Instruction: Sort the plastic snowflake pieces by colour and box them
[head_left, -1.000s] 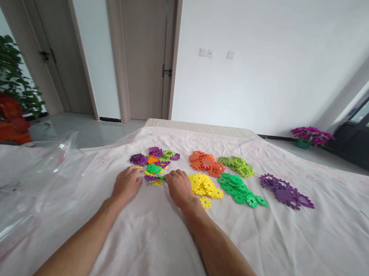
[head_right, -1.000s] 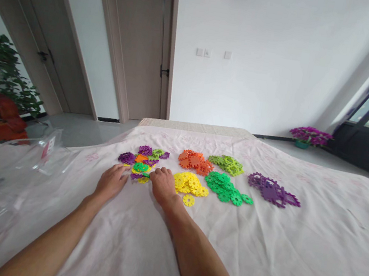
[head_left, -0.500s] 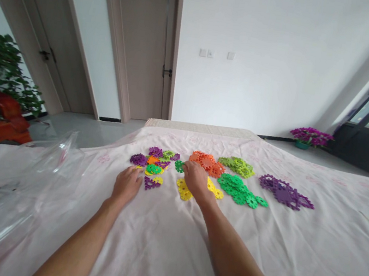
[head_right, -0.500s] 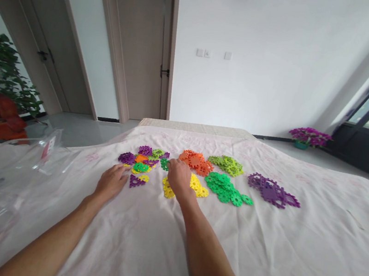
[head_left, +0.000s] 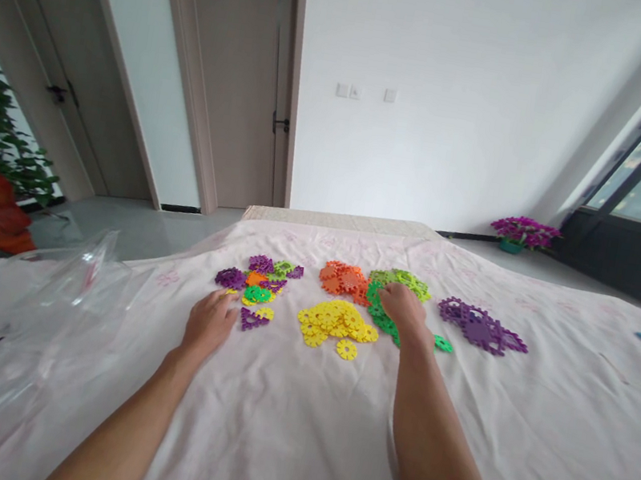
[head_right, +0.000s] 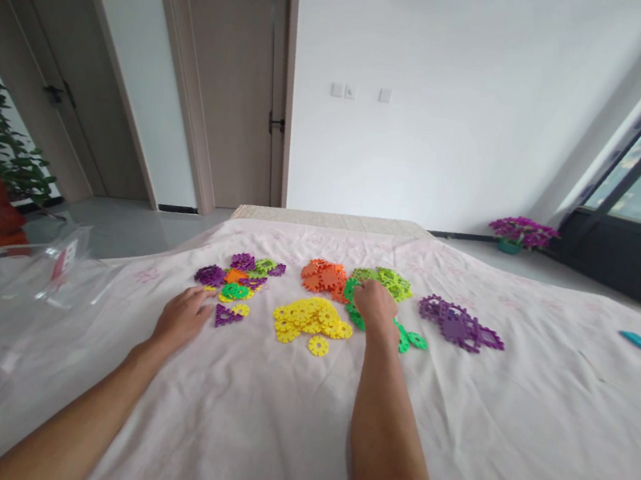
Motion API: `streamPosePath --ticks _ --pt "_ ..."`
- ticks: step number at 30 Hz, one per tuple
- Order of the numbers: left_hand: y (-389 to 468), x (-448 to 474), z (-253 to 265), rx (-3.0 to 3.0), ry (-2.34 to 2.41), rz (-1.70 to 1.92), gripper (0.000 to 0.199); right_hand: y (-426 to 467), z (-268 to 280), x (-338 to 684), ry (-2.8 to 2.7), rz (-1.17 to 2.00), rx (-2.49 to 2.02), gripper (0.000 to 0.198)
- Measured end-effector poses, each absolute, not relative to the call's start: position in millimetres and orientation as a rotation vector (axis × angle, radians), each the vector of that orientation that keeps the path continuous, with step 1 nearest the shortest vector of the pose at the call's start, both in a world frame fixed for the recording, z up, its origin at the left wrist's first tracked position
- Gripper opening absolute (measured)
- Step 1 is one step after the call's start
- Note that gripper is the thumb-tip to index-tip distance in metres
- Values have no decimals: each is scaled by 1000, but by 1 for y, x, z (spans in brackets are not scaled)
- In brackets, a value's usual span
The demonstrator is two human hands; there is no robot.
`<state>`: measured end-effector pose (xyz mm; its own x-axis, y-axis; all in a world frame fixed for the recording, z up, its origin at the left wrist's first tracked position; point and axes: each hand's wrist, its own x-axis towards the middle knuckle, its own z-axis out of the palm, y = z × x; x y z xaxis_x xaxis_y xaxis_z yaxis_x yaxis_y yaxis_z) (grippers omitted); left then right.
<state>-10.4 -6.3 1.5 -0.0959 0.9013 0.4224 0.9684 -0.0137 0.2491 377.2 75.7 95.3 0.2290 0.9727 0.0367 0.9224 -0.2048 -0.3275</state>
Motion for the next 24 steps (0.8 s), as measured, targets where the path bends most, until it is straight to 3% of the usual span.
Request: streamPosePath --ticks 11,24 --pt "-6 -11 0 -2025 -2096 -736 36 74 93 402 -1512 223 -2332 29" --pt "-13 0 9 -1998 -2028 -752 28 60 106 330 -2149 216 -1641 23"
